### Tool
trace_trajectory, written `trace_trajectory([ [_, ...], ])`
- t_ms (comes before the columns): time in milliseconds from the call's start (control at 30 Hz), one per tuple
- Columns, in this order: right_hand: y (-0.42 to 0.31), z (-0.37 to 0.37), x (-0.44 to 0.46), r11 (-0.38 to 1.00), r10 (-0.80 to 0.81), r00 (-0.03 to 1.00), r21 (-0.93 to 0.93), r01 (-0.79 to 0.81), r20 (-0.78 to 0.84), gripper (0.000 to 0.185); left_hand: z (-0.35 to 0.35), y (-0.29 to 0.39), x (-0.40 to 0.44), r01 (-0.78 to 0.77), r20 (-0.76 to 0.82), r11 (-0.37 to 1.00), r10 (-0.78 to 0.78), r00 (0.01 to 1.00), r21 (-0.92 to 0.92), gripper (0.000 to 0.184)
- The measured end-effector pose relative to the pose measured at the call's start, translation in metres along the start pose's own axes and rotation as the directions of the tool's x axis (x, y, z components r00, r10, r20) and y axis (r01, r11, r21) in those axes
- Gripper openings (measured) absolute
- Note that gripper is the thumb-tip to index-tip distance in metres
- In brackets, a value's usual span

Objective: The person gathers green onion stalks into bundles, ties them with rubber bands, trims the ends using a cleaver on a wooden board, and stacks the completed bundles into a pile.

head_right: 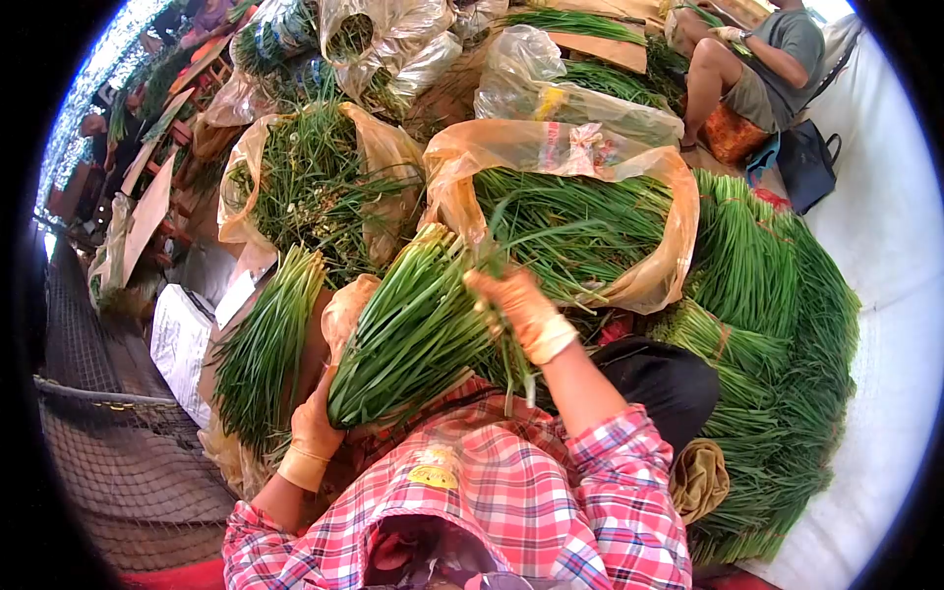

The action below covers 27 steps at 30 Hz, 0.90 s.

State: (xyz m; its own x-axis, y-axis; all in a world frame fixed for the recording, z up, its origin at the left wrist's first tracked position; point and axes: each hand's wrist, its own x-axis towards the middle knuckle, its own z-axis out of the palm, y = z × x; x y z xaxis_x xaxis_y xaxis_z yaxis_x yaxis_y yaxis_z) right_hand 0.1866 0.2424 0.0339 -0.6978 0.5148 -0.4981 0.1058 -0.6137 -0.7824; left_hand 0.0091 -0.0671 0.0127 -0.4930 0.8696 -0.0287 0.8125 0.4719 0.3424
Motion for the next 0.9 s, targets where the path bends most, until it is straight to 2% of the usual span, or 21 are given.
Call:
trace_trajectory([
  [33, 0.027, -0.007, 0.025, 0.988, -0.104, 0.994, -0.115, 0.107, 0.029, 0.035, 0.000, 0.000, -0.001, -0.003, -0.001, 1.000, 0.003, 1.000, 0.002, 0.086],
  [133, 0.030, -0.006, 0.038, 0.988, -0.032, 0.999, -0.151, 0.033, 0.009, 0.034, 0.000, -0.001, -0.002, 0.030, 0.042, 0.997, -0.033, 0.999, 0.066, 0.086],
  [200, 0.026, -0.001, 0.039, 0.909, 0.107, 0.994, -0.404, -0.105, -0.018, 0.034, -0.002, 0.000, -0.001, -0.037, 0.004, 0.999, 0.037, 0.999, 0.031, 0.088],
  [233, 0.031, -0.001, 0.043, 0.909, 0.104, 0.994, -0.404, -0.103, -0.020, 0.034, -0.003, 0.000, -0.001, -0.040, 0.002, 0.999, 0.040, 0.999, 0.030, 0.088],
  [300, 0.041, -0.001, 0.050, 0.969, -0.065, 0.997, -0.234, 0.074, 0.045, 0.039, -0.003, 0.000, 0.000, -0.024, 0.039, 0.998, 0.022, 0.999, 0.052, 0.088],
  [367, 0.039, 0.003, 0.051, 0.980, -0.041, 0.997, -0.193, 0.052, 0.060, 0.044, -0.003, 0.001, 0.000, -0.043, 0.029, 0.998, 0.041, 0.999, 0.049, 0.089],
  [433, 0.030, 0.014, 0.048, 0.962, -0.072, 0.997, -0.266, 0.064, -0.018, 0.032, -0.004, 0.000, 0.000, -0.069, 0.026, 0.996, 0.068, 0.997, 0.051, 0.089],
  [500, 0.031, 0.016, 0.058, 0.954, -0.077, 0.997, -0.291, 0.064, -0.032, 0.033, -0.004, 0.000, 0.001, -0.055, 0.040, 0.996, 0.052, 0.998, 0.072, 0.089],
  [567, 0.031, 0.019, 0.061, 0.903, -0.046, 0.995, -0.429, 0.002, -0.093, 0.035, -0.002, -0.002, 0.001, -0.037, 0.043, 0.997, 0.034, 0.998, 0.075, 0.089],
  [633, 0.039, 0.010, 0.069, 0.898, -0.079, 0.988, -0.440, 0.012, -0.136, 0.032, -0.002, -0.002, 0.001, -0.017, 0.047, 0.997, 0.014, 0.999, 0.070, 0.089],
  [700, 0.040, -0.015, 0.075, 0.985, -0.171, 0.900, -0.098, 0.143, -0.401, 0.027, -0.006, 0.000, 0.000, 0.038, 0.091, 0.999, -0.039, 0.995, 0.015, 0.088],
  [767, 0.029, -0.071, 0.077, 0.909, -0.191, 0.848, 0.238, 0.343, -0.493, 0.023, 0.000, -0.011, -0.003, 0.057, 0.112, 0.998, -0.060, 0.992, 0.029, 0.090],
  [833, 0.006, -0.107, 0.063, 0.869, -0.247, 0.868, 0.299, 0.395, -0.431, 0.023, 0.003, -0.014, -0.004, 0.034, 0.067, 0.999, -0.034, 0.997, 0.001, 0.090],
  [900, -0.017, -0.098, 0.046, 0.948, -0.252, 0.921, 0.118, 0.297, -0.298, 0.023, 0.002, -0.011, -0.003, 0.020, 0.055, 1.000, -0.020, 0.998, -0.009, 0.090],
])
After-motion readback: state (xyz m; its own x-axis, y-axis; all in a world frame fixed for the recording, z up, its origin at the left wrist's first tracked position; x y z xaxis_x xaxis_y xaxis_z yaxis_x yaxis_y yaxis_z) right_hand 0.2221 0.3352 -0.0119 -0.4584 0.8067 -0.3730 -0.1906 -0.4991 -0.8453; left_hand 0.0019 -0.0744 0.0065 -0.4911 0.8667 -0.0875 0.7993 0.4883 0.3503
